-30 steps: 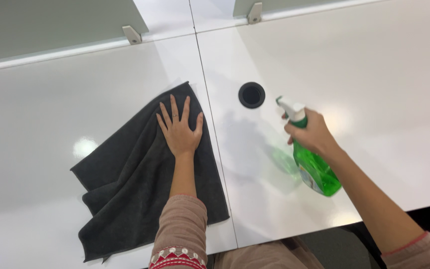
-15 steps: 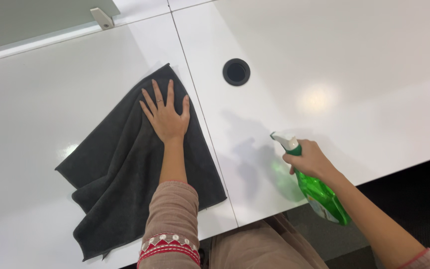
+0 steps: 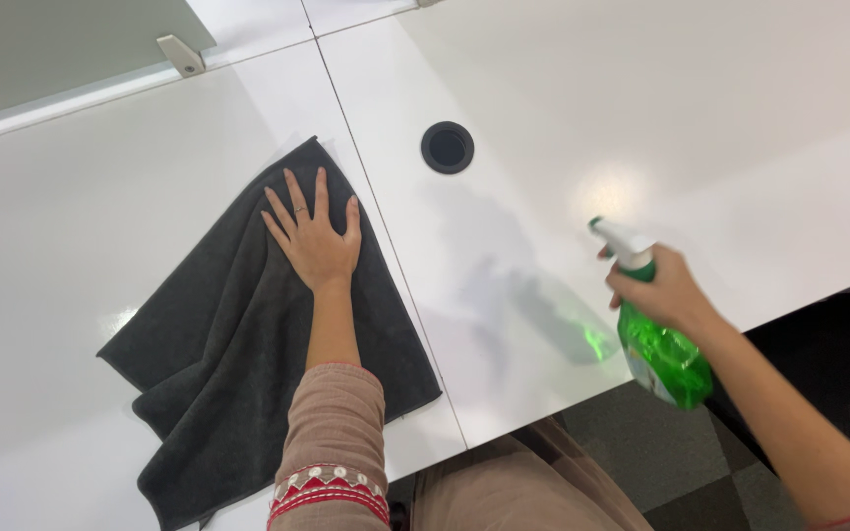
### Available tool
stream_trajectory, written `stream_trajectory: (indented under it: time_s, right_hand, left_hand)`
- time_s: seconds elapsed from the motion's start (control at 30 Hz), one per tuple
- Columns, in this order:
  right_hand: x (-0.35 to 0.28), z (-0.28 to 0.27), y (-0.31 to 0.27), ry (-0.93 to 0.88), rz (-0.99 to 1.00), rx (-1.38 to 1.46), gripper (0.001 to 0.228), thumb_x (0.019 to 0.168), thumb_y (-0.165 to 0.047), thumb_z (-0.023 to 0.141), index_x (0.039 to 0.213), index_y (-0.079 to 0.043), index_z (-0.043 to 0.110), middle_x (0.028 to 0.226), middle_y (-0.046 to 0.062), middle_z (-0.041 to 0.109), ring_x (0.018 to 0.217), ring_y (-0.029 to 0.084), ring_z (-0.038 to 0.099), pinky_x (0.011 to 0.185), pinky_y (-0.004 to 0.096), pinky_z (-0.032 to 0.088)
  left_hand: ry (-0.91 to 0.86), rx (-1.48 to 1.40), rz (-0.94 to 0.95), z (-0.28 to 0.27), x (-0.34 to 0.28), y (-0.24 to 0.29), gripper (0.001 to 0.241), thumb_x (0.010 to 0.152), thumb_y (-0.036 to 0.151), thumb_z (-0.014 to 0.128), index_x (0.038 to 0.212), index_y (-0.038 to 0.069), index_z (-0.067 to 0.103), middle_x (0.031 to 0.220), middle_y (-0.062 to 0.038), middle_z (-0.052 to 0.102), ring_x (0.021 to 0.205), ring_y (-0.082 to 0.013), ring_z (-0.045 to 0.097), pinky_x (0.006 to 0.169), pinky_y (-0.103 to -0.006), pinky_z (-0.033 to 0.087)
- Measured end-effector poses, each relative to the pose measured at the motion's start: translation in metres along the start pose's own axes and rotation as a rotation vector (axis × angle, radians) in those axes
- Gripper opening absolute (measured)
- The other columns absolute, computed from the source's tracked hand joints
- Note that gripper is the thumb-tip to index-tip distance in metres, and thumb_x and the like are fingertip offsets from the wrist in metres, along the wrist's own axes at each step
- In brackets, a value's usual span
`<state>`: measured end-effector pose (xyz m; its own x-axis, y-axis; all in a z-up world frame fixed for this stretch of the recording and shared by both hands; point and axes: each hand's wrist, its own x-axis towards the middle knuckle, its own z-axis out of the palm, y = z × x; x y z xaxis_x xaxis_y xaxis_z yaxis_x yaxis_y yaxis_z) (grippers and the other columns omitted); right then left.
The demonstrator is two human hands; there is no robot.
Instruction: The person cleans a white desk surface by spraying liquid from a green bottle and wiping the area with a dark cloth, then moves an office chair.
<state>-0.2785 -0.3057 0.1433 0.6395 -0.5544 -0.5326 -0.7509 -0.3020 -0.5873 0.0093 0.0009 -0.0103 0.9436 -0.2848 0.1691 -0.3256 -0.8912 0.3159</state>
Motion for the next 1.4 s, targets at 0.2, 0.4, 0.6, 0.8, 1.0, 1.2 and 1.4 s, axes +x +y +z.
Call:
stream_trajectory:
  time_s: [0.2, 0.4, 0.6, 0.8, 1.0, 1.2, 1.4]
  right_hand:
    - [0.015, -0.030, -0.045, 0.175, -0.403, 0.024, 0.041, 0.086, -0.008, 0.069, 0.126, -0.005, 0.060, 0.084, 0.007, 0.068, 0.082, 0.017, 0.072, 0.080, 0.035, 0.055]
    - [0.057, -0.065, -0.060, 0.238, -0.684, 0.038, 0.042, 0.091, -0.001, 0.072, 0.131, -0.004, 0.059, 0.100, 0.003, 0.070, 0.099, 0.015, 0.070, 0.090, 0.035, 0.056]
    - [0.110, -0.096, -0.051, 0.242, -0.664, 0.325, 0.053, 0.093, 0.000, 0.071, 0.142, -0.005, 0.052, 0.121, 0.009, 0.064, 0.123, 0.017, 0.063, 0.103, 0.036, 0.055]
    - [0.124, -0.106, -0.031, 0.417, -0.475, 0.157, 0.083, 0.085, -0.022, 0.087, 0.152, -0.005, 0.041, 0.129, 0.014, 0.062, 0.124, 0.024, 0.059, 0.098, 0.039, 0.055]
    - [0.122, -0.097, -0.003, 0.393, -0.258, 0.058, 0.074, 0.085, -0.029, 0.086, 0.143, 0.002, 0.052, 0.129, 0.016, 0.066, 0.122, 0.028, 0.068, 0.095, 0.040, 0.061]
    - [0.136, -0.095, 0.012, 0.420, -0.377, 0.102, 0.082, 0.088, -0.025, 0.083, 0.151, 0.003, 0.039, 0.140, 0.018, 0.059, 0.135, 0.028, 0.059, 0.106, 0.042, 0.050]
    - [0.127, -0.046, 0.044, 0.606, -0.337, 0.184, 0.100, 0.092, -0.025, 0.087, 0.158, 0.002, 0.017, 0.164, 0.024, 0.024, 0.153, 0.044, 0.026, 0.118, 0.056, 0.031]
  left_hand:
    - [0.043, -0.025, 0.007, -0.002, -0.001, 0.001, 0.061, 0.102, 0.059, 0.054, 0.155, 0.030, 0.051, 0.170, -0.010, 0.027, 0.156, -0.0421, 0.018, 0.127, -0.0568, 0.012]
    - [0.055, -0.015, 0.002, -0.004, -0.001, 0.002, 0.062, 0.100, 0.059, 0.054, 0.154, 0.030, 0.051, 0.169, -0.009, 0.029, 0.155, -0.0415, 0.019, 0.126, -0.0564, 0.014]
    - [0.063, 0.003, 0.003, -0.002, 0.000, 0.002, 0.062, 0.099, 0.059, 0.054, 0.154, 0.031, 0.051, 0.169, -0.010, 0.031, 0.155, -0.0414, 0.021, 0.126, -0.0556, 0.015]
    - [0.073, 0.013, 0.006, 0.000, 0.000, 0.001, 0.061, 0.099, 0.059, 0.054, 0.154, 0.031, 0.051, 0.168, -0.010, 0.032, 0.155, -0.0410, 0.023, 0.126, -0.0552, 0.015]
    - [0.070, 0.022, 0.002, 0.000, 0.000, 0.002, 0.062, 0.099, 0.059, 0.053, 0.154, 0.031, 0.052, 0.168, -0.010, 0.032, 0.155, -0.0409, 0.022, 0.126, -0.0552, 0.015]
    - [0.056, 0.022, 0.005, 0.003, 0.000, 0.000, 0.061, 0.100, 0.060, 0.052, 0.154, 0.031, 0.051, 0.169, -0.010, 0.032, 0.155, -0.0414, 0.021, 0.126, -0.0559, 0.014]
    - [0.047, 0.014, 0.012, 0.003, -0.001, 0.000, 0.062, 0.100, 0.060, 0.052, 0.155, 0.030, 0.051, 0.169, -0.010, 0.030, 0.155, -0.0422, 0.020, 0.126, -0.0565, 0.013]
